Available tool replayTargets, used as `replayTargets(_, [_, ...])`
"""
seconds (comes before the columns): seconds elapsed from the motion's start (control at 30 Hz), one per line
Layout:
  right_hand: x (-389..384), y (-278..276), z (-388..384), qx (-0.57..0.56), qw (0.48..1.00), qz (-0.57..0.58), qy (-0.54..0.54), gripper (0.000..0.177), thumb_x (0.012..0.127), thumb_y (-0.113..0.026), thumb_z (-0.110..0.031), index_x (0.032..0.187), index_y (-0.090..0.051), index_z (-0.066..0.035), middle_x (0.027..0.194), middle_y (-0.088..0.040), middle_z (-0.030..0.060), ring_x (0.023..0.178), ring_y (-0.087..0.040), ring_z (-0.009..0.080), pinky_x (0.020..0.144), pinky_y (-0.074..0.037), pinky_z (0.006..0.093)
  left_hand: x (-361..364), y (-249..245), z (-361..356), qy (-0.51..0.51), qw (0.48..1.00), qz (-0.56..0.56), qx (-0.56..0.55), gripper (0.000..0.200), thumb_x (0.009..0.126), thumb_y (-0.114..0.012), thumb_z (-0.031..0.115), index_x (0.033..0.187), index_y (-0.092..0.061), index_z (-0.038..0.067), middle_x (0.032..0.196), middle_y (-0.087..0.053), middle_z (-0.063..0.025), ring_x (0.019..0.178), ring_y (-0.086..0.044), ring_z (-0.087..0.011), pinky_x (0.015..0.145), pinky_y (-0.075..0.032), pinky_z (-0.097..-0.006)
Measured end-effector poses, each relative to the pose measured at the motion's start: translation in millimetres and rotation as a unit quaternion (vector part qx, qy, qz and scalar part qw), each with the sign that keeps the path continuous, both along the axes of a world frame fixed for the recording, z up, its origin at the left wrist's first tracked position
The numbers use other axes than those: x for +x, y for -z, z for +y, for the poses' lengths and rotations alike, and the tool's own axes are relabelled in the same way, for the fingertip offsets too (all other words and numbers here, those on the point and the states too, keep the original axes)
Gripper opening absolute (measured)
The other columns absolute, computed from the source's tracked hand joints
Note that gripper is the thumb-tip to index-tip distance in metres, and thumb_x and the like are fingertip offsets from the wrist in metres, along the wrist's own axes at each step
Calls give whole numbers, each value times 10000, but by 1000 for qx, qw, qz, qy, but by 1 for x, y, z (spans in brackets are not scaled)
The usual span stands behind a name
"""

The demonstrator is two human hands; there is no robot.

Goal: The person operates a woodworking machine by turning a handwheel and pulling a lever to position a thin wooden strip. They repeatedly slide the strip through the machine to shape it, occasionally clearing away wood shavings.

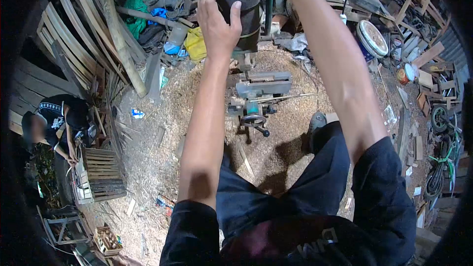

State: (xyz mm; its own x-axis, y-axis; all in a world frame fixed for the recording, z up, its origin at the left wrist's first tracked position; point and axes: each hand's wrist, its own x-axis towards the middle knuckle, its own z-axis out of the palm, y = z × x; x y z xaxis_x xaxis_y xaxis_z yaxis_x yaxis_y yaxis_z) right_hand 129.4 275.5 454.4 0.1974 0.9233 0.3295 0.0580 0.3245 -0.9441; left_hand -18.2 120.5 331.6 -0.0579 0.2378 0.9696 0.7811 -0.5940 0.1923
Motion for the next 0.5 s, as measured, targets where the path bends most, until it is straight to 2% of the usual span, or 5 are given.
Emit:
replayTargets(0.13, [9,21,-62,62,998,6,-19,623,940,-400,-534,565,-567,-66,532,-538,59,505,-516,198,530,-391,351,0,5,-4,4,1000,-12,-25,489,877,-664,213,1300,-473,60,1395,-454,-192,1341,-374,-412,1104,-282,-525])
replayTargets(0.33, [20,72,-119,116,983,96,-108,487,1015,-392,-417,788,-631,-58,625,-556,15,549,-512,138,540,-399,296,1,10,-25,10,994,-14,-110,577,865,-665,202,1375,-424,79,1495,-357,-197,1401,-313,-394,1124,-250,-562])
replayTargets(0.4, [20,79,-127,131,977,125,-116,449,1013,-419,-382,849,-653,-35,634,-584,51,574,-547,164,574,-439,306,2,5,-37,-23,988,13,-154,609,879,-651,191,1407,-388,36,1510,-331,-226,1400,-329,-385,1131,-281,-479])
replayTargets(0.43, [26,78,-147,138,986,7,-93,642,983,-329,-503,734,-599,24,767,-635,136,732,-582,242,680,-436,398,3,3,-44,-39,983,26,-177,626,886,-644,185,1423,-370,14,1517,-319,-240,1399,-338,-380,1135,-296,-437])
replayTargets(0.5, [34,93,-183,208,971,-12,-118,554,984,-324,-425,703,-525,10,711,-566,103,690,-520,216,666,-406,382,3,2,-52,-5,981,8,-196,637,882,-654,201,1427,-379,18,1513,-333,-238,1400,-347,-367,1131,-306,-416])
